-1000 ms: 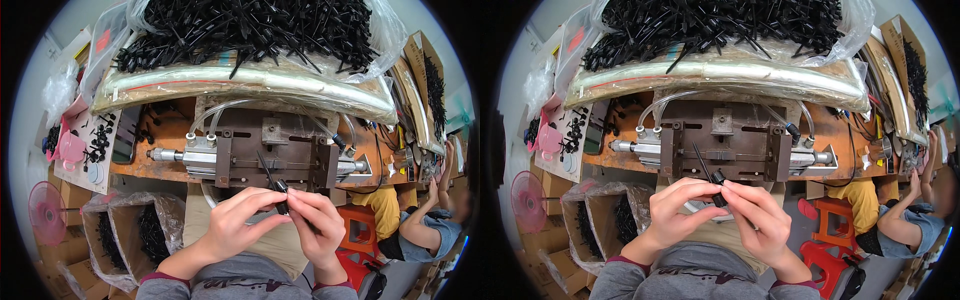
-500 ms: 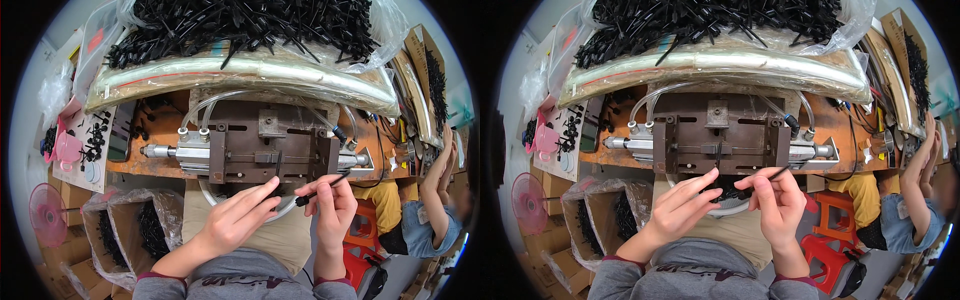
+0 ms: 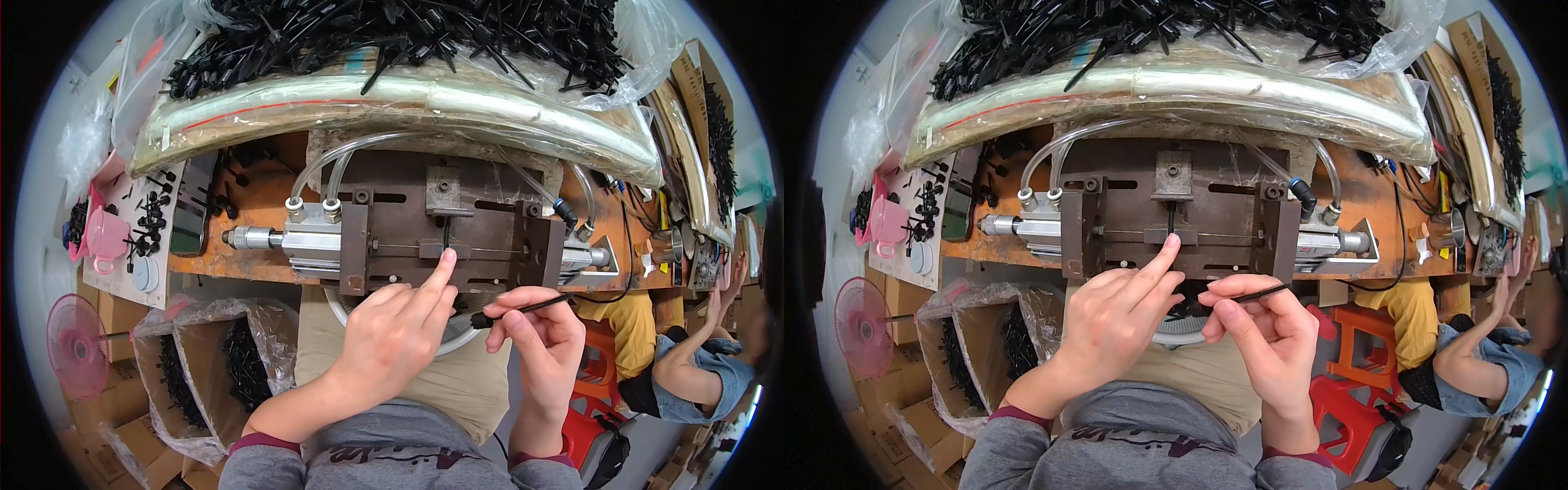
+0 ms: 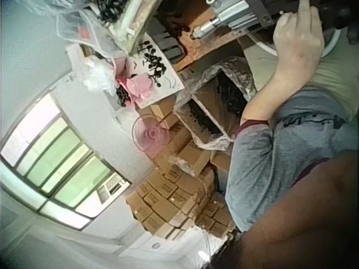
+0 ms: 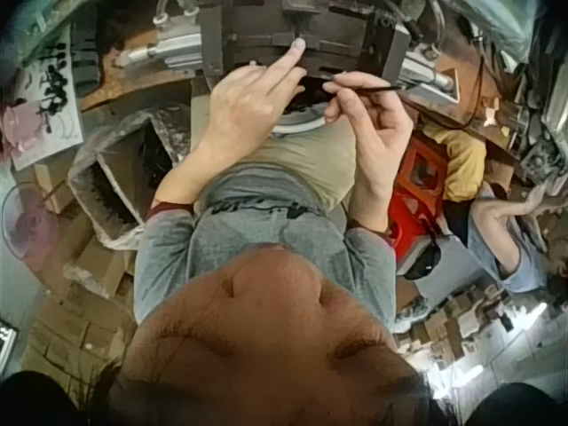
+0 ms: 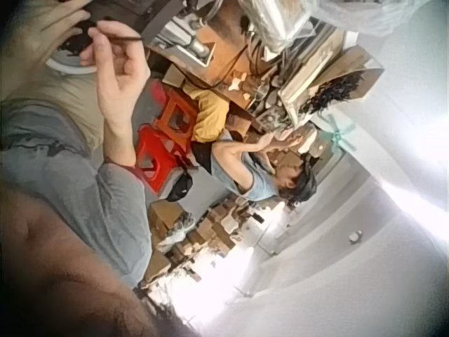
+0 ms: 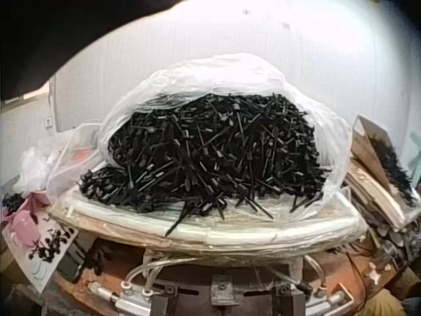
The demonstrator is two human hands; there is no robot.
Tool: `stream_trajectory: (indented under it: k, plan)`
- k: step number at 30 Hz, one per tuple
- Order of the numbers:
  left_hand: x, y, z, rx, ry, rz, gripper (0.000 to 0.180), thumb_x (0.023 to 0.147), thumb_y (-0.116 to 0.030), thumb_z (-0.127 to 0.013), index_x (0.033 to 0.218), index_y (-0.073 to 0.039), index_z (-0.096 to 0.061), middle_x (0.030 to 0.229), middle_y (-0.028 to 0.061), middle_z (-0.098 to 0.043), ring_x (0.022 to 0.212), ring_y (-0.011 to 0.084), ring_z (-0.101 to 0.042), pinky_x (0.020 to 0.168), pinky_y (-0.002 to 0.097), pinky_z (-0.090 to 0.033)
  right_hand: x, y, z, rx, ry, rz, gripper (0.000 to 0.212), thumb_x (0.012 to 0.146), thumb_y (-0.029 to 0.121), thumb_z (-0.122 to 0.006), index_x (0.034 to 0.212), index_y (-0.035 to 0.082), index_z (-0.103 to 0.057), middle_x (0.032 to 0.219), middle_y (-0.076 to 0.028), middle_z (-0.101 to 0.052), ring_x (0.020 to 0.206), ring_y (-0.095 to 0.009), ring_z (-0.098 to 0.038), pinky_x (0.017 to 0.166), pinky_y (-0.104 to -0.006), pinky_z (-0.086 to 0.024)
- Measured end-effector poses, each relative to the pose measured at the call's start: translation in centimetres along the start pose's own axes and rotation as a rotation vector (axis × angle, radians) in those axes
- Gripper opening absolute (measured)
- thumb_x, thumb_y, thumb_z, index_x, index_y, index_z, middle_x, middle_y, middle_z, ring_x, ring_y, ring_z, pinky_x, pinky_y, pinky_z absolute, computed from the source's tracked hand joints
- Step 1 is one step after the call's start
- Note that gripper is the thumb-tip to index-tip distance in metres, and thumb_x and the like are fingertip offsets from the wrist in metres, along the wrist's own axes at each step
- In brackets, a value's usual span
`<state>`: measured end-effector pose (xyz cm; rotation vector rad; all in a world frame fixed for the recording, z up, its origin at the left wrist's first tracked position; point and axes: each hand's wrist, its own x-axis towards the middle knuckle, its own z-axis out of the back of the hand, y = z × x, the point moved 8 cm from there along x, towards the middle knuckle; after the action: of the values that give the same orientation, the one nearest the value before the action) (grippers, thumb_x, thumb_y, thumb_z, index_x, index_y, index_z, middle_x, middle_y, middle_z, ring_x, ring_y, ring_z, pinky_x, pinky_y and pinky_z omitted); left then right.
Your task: The recorder is assembling small black mechanical or electrical components using a manual press tool.
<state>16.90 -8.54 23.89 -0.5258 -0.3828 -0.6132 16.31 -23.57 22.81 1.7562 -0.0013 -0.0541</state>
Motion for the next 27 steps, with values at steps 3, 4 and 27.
stream_trajectory:
  k: [3,4,27]
  plan:
    - [0.0,0.0,0.1,0.007,0.017,0.017,0.026,0.073,-0.01,-0.078,0.095,0.0,-0.069,0.13,0.0155,-0.064,0.067,0.0196,-0.066,0.062,0.0289,-0.053,-0.1,0.0,-0.1,0.02,0.013,-0.016,0.023,0.093,-0.007,-0.058,0.115,-0.009,-0.061,0.098,-0.02,-0.071,0.071,-0.016,-0.068,0.068,-0.0255,-0.055]
    - [0.0,0.1,0.1,0.01,0.014,0.017,0.026,0.073,-0.01,-0.078,0.095,0.0,-0.069,0.129,0.0153,-0.064,0.065,0.0189,-0.065,0.061,0.0285,-0.052,-0.1,0.0,-0.1,0.008,0.017,-0.02,0.022,0.092,-0.007,-0.059,0.114,-0.009,-0.061,0.097,-0.02,-0.071,0.071,-0.016,-0.068,0.067,-0.0252,-0.055]
    - [-0.3,-1.4,3.7,-0.414,-0.099,-0.028,0.036,0.068,-0.01,-0.085,0.101,-0.004,-0.073,0.112,0.0121,-0.07,0.072,0.017,-0.069,0.061,0.0266,-0.056,0.8,-0.4,-0.4,0.041,-0.029,-0.029,0.017,0.087,-0.003,-0.072,0.082,0.001,-0.056,0.072,-0.007,-0.067,0.057,-0.008,-0.064,0.047,-0.0179,-0.049]
